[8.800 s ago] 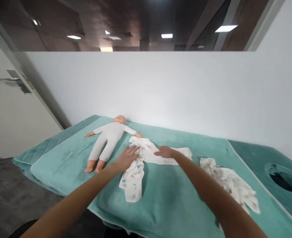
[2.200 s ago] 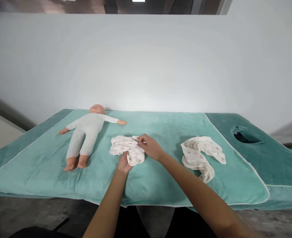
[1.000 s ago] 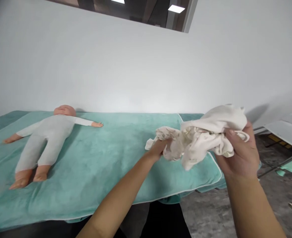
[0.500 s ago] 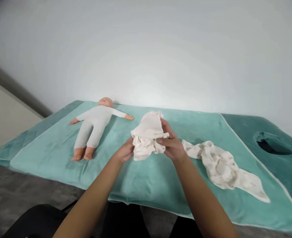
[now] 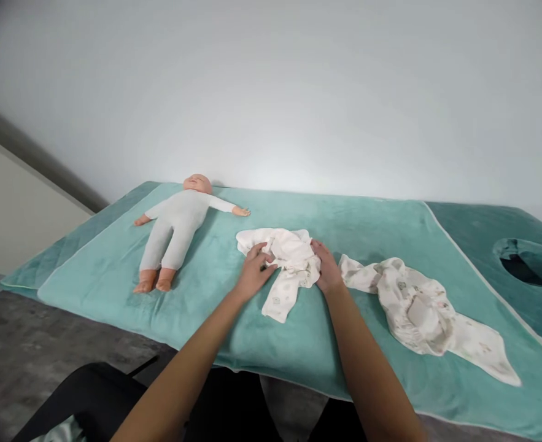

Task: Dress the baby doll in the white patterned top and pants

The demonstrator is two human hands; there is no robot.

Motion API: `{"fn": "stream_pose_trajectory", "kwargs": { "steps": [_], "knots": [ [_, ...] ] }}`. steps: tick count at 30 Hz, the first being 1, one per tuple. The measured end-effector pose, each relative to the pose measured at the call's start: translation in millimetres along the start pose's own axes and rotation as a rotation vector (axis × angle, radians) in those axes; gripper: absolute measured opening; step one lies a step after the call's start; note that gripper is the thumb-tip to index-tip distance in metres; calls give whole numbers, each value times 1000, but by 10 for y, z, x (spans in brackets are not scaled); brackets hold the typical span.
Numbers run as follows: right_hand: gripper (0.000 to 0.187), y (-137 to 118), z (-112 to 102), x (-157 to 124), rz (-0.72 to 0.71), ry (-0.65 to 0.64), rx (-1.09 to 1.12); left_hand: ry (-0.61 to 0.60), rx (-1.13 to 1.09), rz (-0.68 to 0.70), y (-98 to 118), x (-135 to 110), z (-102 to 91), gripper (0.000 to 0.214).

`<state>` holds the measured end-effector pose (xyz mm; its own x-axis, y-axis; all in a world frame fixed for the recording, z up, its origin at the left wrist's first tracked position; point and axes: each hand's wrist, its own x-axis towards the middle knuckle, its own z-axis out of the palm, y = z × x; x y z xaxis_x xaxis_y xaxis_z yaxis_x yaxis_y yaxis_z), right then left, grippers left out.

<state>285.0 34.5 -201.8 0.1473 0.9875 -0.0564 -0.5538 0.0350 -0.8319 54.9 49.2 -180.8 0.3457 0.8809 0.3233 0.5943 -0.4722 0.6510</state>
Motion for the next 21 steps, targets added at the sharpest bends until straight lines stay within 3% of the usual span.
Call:
{"fn": "stream_pose_trajectory", "kwargs": {
  "steps": [5, 8, 12, 14, 18, 21],
  "knots": [
    [21, -64, -178, -200, -129, 67, 148, 191, 146, 178, 248, -244, 34, 13],
    [20, -106, -309, -324, -147, 80, 248, 364, 122, 199, 331, -405, -103, 17],
    [24, -152, -513, -513, -165, 115, 333, 472, 90, 189, 326, -707, -373, 21],
    [24, -177, -594, -622, -186, 142, 275, 544, 57, 131, 272, -848, -526, 22],
    [27, -276, -661, -839, -247, 212, 76, 769, -88, -164, 73, -1006, -787, 20],
    [28, -395, -617, -1013, -255, 174, -188, 886, -218, -290, -82, -1030, -893, 21]
  ]
}}
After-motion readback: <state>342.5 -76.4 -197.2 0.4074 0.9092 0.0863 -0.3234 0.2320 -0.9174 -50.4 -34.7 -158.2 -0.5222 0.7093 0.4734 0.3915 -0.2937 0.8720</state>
